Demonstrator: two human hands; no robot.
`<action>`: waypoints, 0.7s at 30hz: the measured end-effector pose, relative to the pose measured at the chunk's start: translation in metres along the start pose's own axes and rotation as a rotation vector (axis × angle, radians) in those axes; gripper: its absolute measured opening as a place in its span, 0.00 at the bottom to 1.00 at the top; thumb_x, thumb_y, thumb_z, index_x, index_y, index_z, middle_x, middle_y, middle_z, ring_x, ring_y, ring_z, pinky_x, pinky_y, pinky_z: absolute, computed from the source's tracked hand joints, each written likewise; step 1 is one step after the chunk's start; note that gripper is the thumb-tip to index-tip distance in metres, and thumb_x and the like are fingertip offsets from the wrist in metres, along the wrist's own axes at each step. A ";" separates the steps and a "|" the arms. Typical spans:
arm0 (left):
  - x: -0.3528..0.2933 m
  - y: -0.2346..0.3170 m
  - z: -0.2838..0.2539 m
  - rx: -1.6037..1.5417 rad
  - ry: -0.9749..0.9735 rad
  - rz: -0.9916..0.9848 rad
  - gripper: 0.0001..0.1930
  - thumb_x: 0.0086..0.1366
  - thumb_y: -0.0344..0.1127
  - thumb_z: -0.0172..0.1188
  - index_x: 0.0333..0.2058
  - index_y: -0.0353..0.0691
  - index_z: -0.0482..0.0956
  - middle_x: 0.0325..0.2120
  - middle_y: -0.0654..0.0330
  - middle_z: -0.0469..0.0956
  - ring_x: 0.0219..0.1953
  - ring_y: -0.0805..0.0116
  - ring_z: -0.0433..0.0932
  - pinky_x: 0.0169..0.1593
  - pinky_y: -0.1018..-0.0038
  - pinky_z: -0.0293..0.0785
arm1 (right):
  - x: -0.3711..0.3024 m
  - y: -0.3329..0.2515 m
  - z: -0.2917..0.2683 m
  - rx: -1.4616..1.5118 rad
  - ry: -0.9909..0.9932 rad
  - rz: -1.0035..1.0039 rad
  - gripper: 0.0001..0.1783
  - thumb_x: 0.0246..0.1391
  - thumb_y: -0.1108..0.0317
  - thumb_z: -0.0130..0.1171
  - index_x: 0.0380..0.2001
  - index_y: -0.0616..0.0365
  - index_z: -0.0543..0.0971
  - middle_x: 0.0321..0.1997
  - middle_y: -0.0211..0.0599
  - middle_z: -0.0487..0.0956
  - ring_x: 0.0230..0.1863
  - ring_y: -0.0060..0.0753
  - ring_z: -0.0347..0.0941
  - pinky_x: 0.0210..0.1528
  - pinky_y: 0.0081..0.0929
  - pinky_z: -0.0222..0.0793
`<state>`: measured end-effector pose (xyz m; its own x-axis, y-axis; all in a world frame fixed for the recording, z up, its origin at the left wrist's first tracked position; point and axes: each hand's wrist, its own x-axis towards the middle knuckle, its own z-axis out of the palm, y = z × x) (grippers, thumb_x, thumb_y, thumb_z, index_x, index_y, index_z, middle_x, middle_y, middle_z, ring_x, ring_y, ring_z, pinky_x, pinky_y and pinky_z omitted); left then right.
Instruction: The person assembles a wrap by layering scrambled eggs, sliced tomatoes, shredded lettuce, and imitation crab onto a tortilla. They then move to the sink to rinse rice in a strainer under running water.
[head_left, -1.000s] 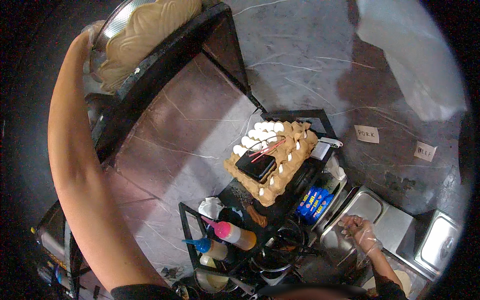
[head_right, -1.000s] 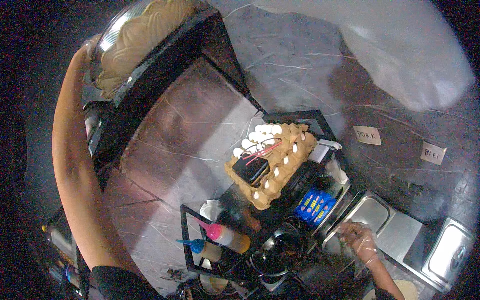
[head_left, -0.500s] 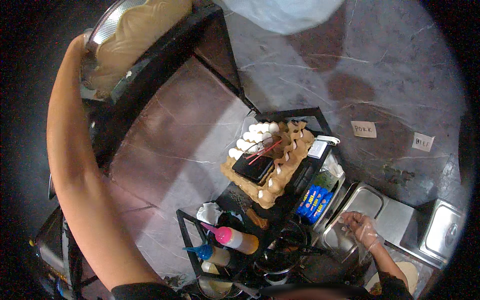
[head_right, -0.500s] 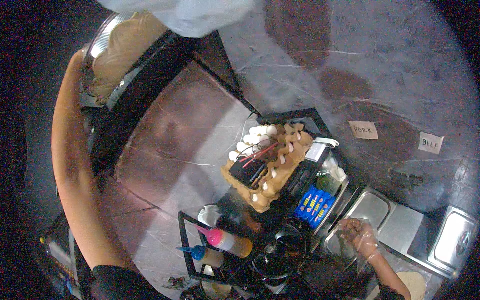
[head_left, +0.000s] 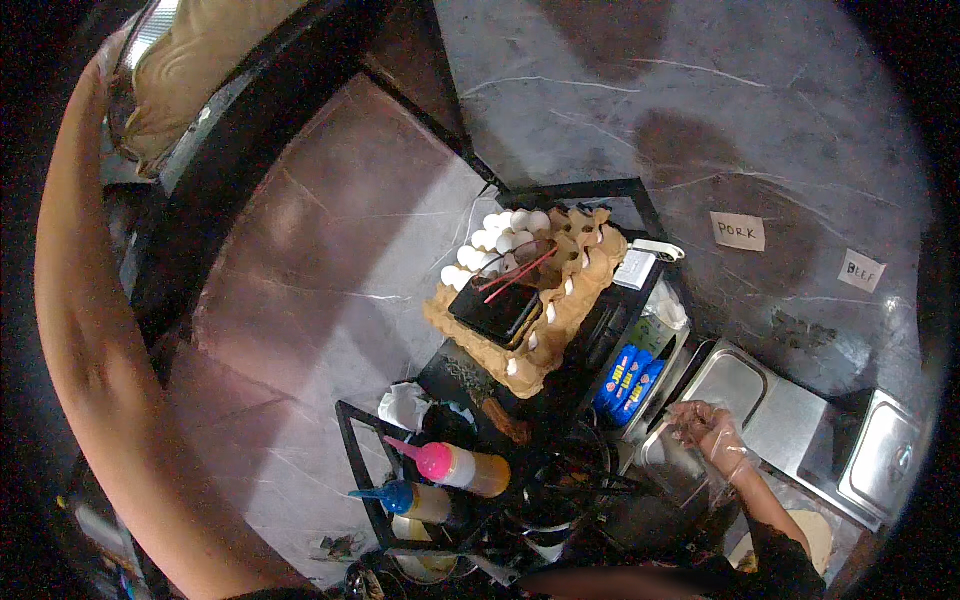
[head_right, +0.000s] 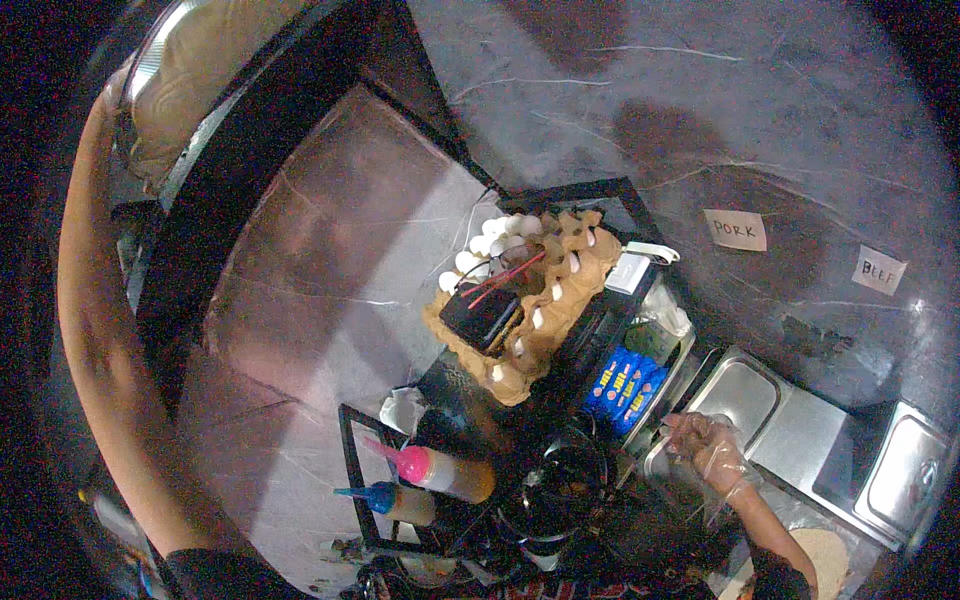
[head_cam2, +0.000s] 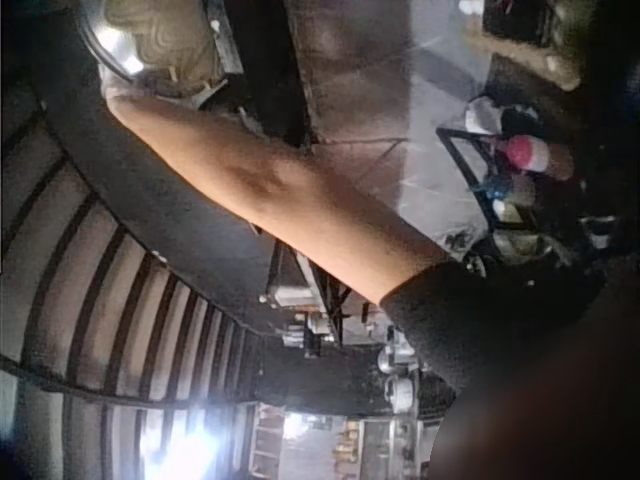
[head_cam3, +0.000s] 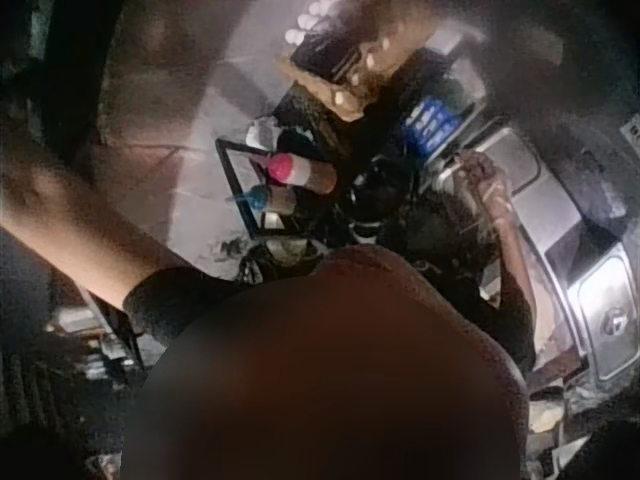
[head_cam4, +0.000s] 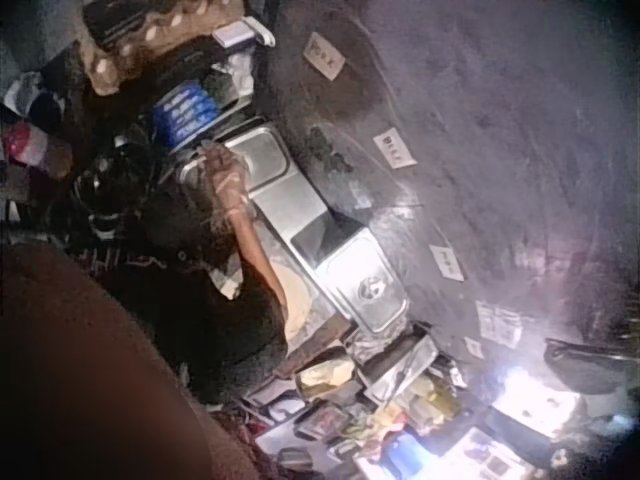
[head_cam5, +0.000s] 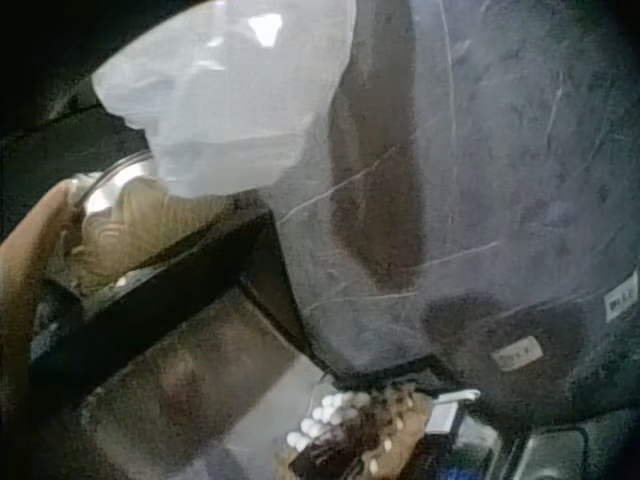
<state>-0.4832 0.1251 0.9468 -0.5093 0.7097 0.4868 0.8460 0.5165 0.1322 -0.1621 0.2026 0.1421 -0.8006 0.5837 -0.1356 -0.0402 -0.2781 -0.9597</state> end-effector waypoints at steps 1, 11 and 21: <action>0.001 0.004 -0.004 0.007 0.004 0.013 0.22 0.69 0.49 0.50 0.56 0.43 0.74 0.49 0.58 0.78 0.46 0.65 0.77 0.51 0.66 0.75 | 0.000 -0.004 0.001 -0.076 -0.007 -0.006 0.12 0.64 0.71 0.51 0.45 0.65 0.79 0.40 0.40 0.82 0.40 0.29 0.77 0.42 0.27 0.75; -0.002 0.014 -0.029 -0.088 0.037 0.145 0.23 0.70 0.50 0.50 0.56 0.44 0.73 0.50 0.59 0.77 0.47 0.65 0.77 0.50 0.67 0.75 | 0.000 0.017 -0.007 0.018 0.029 -0.105 0.11 0.63 0.71 0.52 0.43 0.66 0.79 0.34 0.37 0.82 0.32 0.28 0.77 0.35 0.26 0.74; 0.001 0.024 -0.035 0.172 -0.176 0.200 0.21 0.69 0.47 0.51 0.54 0.40 0.73 0.49 0.58 0.77 0.47 0.65 0.77 0.50 0.66 0.76 | -0.003 0.013 -0.005 0.087 -0.005 -0.041 0.13 0.64 0.71 0.51 0.46 0.66 0.79 0.33 0.35 0.81 0.31 0.25 0.75 0.35 0.25 0.73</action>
<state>-0.4583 0.1211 0.9811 -0.3674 0.8697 0.3296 0.9009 0.4209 -0.1062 -0.1572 0.2010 0.1290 -0.8000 0.5924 -0.0952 -0.1247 -0.3193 -0.9394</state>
